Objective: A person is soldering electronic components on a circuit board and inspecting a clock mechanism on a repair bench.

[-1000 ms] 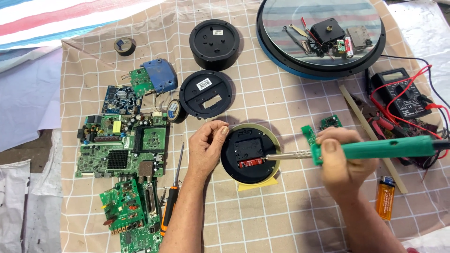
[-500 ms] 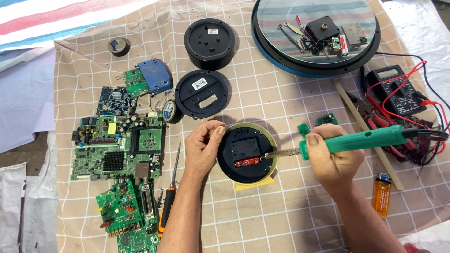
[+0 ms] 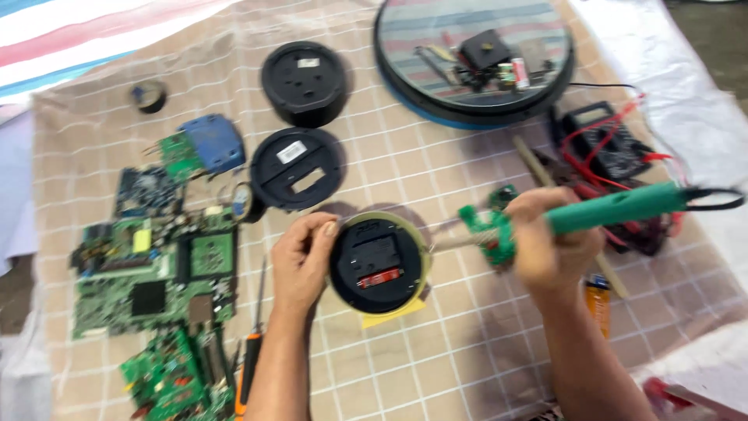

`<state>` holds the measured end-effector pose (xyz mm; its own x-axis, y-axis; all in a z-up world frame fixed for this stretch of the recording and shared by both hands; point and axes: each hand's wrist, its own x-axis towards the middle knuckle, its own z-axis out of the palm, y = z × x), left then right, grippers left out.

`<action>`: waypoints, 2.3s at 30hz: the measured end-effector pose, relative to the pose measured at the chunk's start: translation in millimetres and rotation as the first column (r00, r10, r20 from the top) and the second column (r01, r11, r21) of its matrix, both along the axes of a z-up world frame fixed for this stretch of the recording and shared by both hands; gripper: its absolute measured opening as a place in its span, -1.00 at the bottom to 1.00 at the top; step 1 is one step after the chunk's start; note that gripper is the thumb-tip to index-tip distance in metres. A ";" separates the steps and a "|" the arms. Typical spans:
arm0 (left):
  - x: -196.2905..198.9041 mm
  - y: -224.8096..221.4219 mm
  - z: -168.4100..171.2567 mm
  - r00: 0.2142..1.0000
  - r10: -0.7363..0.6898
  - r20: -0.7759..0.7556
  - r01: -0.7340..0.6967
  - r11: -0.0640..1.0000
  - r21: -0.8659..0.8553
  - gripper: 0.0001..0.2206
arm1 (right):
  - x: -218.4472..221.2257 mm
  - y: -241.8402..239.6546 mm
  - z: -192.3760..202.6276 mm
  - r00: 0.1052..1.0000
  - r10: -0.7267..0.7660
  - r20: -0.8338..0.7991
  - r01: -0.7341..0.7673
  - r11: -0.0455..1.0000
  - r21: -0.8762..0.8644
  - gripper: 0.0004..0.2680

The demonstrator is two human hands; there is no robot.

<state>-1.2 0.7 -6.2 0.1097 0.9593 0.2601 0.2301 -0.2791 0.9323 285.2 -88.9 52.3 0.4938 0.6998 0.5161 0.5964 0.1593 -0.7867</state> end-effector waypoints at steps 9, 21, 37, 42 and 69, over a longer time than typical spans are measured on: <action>-1.7 -0.9 2.9 0.999 0.004 -0.044 -0.004 1.000 -0.007 -0.86 | 108.7 28.2 9.3 0.908 -0.286 -0.306 0.322 0.944 0.073 -0.66; -2.7 -3.1 0.6 1.000 0.003 0.002 -0.003 0.999 -0.041 -0.88 | 112.4 31.4 0.1 0.929 -0.348 -0.128 0.322 0.929 -0.183 -0.65; -5.1 -2.0 -4.2 1.000 0.004 -0.006 -0.004 0.999 -0.037 -0.87 | 121.8 21.0 5.3 0.944 -0.326 0.058 0.326 0.884 -0.336 -0.59; -4.8 -1.8 -3.7 1.000 0.001 -0.020 -0.001 1.000 -0.027 -0.86 | 124.4 22.1 -0.9 0.952 -0.279 0.126 0.303 0.916 -0.264 -0.58; -3.7 -2.4 -2.6 1.000 -0.001 0.000 0.001 0.999 -0.034 -0.86 | 115.6 19.8 5.8 0.948 -0.262 0.184 0.305 0.911 -0.277 -0.56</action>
